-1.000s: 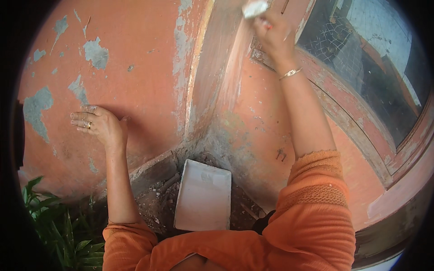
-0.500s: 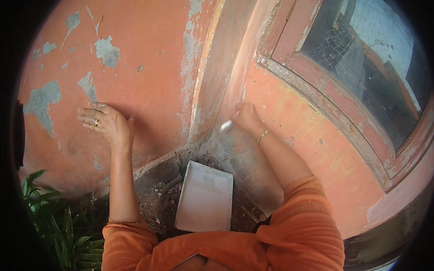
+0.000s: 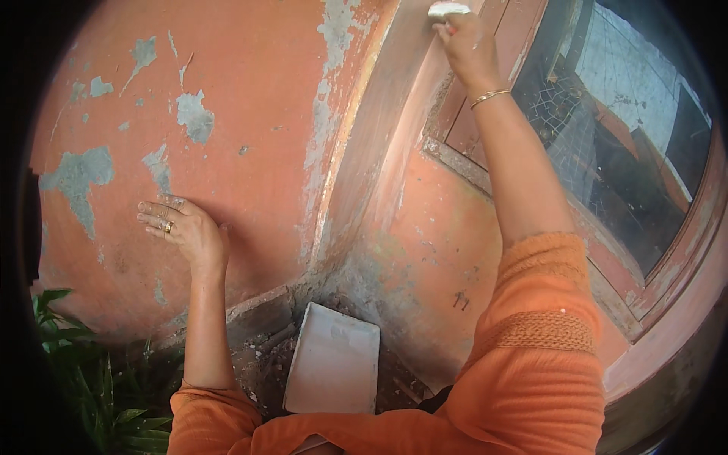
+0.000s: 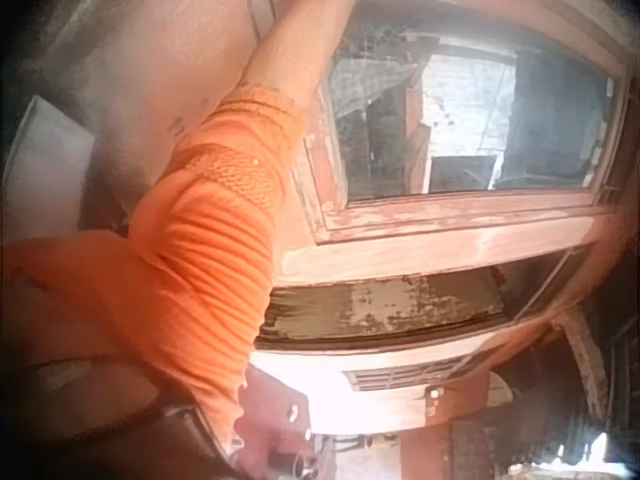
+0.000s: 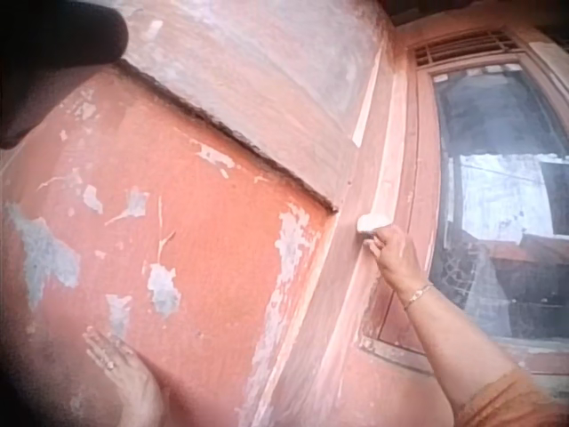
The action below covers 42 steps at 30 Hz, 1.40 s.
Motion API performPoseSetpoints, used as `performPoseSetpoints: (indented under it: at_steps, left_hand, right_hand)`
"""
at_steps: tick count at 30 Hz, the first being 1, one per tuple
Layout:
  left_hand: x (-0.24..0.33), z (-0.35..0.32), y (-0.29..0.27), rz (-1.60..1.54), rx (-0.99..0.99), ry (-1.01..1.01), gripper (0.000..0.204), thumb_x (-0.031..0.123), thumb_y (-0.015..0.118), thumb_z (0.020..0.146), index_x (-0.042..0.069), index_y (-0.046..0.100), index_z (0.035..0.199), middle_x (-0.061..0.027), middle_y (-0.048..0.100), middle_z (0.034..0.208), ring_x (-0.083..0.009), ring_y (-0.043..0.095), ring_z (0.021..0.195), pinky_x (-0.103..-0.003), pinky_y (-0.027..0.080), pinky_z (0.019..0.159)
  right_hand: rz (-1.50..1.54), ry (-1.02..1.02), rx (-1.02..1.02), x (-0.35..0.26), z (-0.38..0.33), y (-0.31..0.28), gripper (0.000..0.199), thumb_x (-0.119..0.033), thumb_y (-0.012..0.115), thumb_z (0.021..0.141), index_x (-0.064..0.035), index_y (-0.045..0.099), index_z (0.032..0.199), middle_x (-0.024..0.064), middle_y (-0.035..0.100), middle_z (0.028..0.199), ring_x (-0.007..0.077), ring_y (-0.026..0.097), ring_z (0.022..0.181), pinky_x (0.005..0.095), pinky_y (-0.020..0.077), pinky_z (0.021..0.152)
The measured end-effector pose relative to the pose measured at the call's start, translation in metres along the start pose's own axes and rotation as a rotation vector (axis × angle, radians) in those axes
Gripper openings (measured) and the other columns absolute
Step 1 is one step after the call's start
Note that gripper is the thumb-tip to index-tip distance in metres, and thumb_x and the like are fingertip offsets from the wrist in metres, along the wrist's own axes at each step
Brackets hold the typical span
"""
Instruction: The person paints a wall corner by dipping a brush into a tray of white paint and applying it to the surface.
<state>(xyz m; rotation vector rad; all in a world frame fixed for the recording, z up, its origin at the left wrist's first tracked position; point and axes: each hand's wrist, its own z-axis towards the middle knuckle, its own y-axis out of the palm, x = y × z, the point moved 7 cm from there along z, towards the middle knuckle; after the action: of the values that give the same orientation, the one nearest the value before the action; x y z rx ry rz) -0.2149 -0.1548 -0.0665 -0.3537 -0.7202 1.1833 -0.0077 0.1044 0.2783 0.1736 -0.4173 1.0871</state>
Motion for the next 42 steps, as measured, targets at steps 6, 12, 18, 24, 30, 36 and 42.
performPoseSetpoints:
  at_steps: [6,12,18,24,30,36,42]
  left_hand:
    - [0.004,0.001,-0.008,-0.071,0.001,0.013,0.078,0.01,0.061,0.076,-0.025,0.02,0.132,-0.0522,0.008,0.136,-0.0674,0.009,0.128,-0.069,0.009,0.105]
    - [0.0,-0.001,-0.001,-0.084,0.025,0.006,0.091,0.015,0.069,0.072,-0.025,0.015,0.133,-0.0521,0.005,0.136,-0.0672,0.007,0.128,-0.069,0.009,0.105]
    - [0.009,-0.002,-0.005,-0.074,-0.048,0.001,0.111,0.024,0.081,0.065,-0.025,0.01,0.134,-0.052,0.003,0.137,-0.0669,0.006,0.128,-0.068,0.01,0.105]
    - [0.006,0.0,-0.006,-0.073,-0.052,-0.002,0.113,0.024,0.082,0.064,-0.025,0.008,0.134,-0.0529,0.003,0.136,-0.0673,0.006,0.128,-0.069,0.011,0.105]
    - [0.004,0.001,-0.003,-0.053,-0.012,-0.006,0.114,0.024,0.083,0.063,-0.025,0.009,0.133,-0.0531,0.003,0.136,-0.0675,0.006,0.128,-0.069,0.011,0.105]
    - [0.005,-0.001,-0.008,-0.009,-0.072,-0.003,0.118,0.031,0.085,0.061,-0.025,0.009,0.134,-0.0527,0.004,0.136,-0.0671,0.007,0.128,-0.069,0.012,0.105]
    - [0.005,-0.001,-0.008,0.004,-0.067,0.003,0.119,0.033,0.085,0.061,-0.024,0.01,0.134,-0.0522,0.005,0.136,-0.0667,0.008,0.128,-0.069,0.013,0.105]
  right_hand:
    - [0.15,-0.086,-0.51,-0.034,-0.132,0.037,0.016,-0.01,0.044,0.085,-0.0015,0.056,0.078,0.0214,0.057,0.078,0.0391,0.058,0.076,0.0467,0.0467,0.067]
    - [0.253,-0.115,-0.551,-0.09,-0.181,0.004,0.008,-0.008,0.058,0.081,-0.0029,0.054,0.077,0.0178,0.056,0.077,0.0348,0.058,0.07,0.0431,0.0472,0.062]
    - [0.032,-0.097,-0.187,-0.018,-0.059,0.005,0.007,-0.01,0.059,0.081,-0.0036,0.058,0.083,0.0153,0.057,0.081,0.0341,0.06,0.074,0.0422,0.0491,0.065]
    - [0.014,-0.106,-0.358,-0.029,-0.127,0.032,0.009,-0.01,0.052,0.086,-0.003,0.058,0.087,0.0175,0.057,0.082,0.0362,0.059,0.073,0.0439,0.049,0.065]
    - [0.426,0.063,-0.5,-0.076,-0.22,0.003,0.013,-0.012,0.06,0.085,-0.0003,0.062,0.09,0.0162,0.06,0.078,0.0308,0.061,0.071,0.0373,0.0502,0.064]
    - [0.668,0.588,0.043,-0.007,-0.12,-0.027,0.019,-0.017,0.067,0.083,-0.0003,0.069,0.092,0.0077,0.063,0.064,0.0104,0.06,0.059,0.0285,0.0483,0.057]
    - [0.284,0.331,0.15,0.006,-0.086,-0.025,0.021,-0.015,0.062,0.09,0.0043,0.067,0.093,0.0062,0.067,0.07,0.0109,0.064,0.066,0.0246,0.0518,0.061]
